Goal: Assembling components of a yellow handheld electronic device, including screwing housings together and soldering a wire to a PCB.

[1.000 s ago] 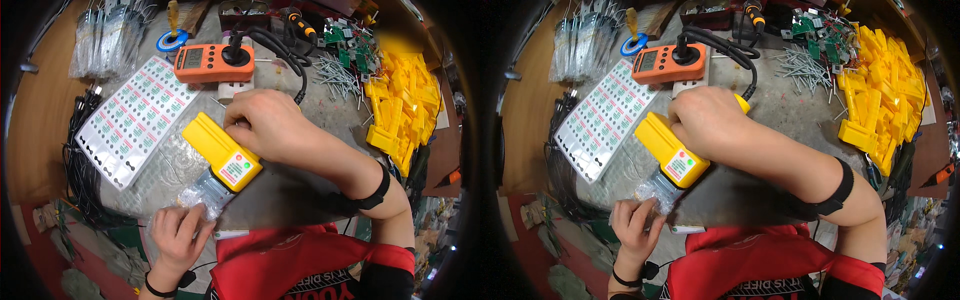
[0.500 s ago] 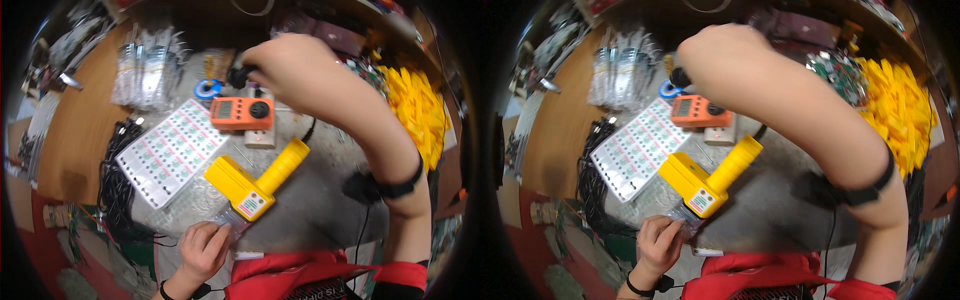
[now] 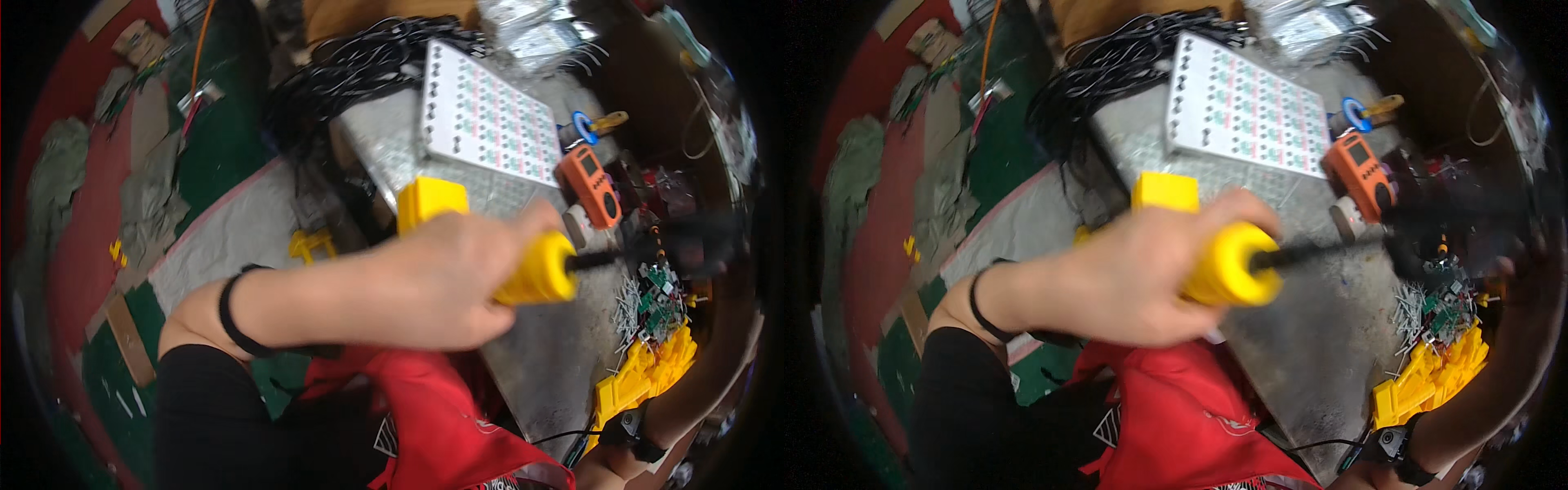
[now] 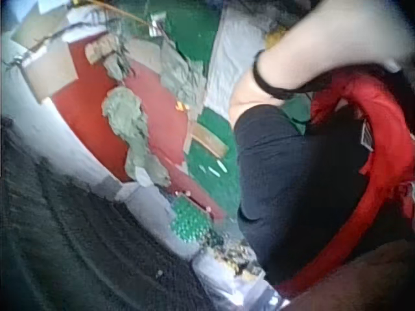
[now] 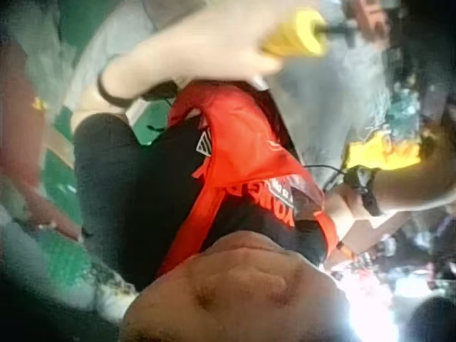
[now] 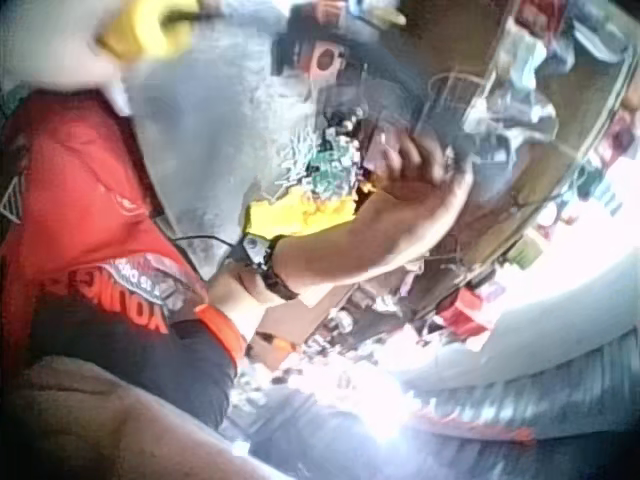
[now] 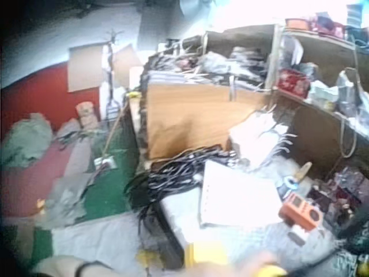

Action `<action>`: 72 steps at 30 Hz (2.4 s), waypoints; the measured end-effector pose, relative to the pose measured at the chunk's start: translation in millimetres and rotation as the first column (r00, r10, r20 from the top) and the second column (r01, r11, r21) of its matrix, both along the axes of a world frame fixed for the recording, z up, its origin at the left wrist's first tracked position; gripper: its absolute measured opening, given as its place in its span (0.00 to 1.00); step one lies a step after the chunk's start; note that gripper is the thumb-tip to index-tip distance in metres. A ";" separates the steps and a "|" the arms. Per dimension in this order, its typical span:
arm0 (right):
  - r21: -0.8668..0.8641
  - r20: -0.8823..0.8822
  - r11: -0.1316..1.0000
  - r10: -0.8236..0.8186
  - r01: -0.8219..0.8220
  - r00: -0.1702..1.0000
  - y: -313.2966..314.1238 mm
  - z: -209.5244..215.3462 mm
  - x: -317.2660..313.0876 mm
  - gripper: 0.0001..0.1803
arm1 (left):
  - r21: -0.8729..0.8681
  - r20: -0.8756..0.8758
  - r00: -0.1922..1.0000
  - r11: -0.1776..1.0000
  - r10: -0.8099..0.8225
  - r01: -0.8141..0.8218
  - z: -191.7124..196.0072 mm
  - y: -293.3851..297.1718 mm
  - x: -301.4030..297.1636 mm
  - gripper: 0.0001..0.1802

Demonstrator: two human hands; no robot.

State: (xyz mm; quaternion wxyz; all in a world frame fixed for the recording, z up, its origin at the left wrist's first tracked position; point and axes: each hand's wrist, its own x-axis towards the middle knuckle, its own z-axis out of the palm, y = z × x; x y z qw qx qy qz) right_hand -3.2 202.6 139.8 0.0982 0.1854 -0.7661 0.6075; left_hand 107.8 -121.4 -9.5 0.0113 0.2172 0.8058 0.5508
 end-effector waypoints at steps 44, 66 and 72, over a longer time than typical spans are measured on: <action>0.457 0.591 0.880 -0.192 -0.129 0.784 86.1 -137.0 168.5 0.17 | -0.653 -0.503 0.863 0.630 0.055 -0.421 -36.6 -55.6 -410.6 0.34; 0.963 -0.096 0.135 -0.635 0.232 0.766 150.8 -212.8 -135.5 0.11 | -0.545 -0.723 0.642 0.783 -0.256 -0.300 7.6 82.5 -166.1 0.43; 0.907 -0.347 0.052 -0.466 0.417 0.814 137.9 -214.1 -115.8 0.10 | -0.685 -0.129 0.773 0.619 -0.622 0.384 -33.0 147.6 -40.5 0.46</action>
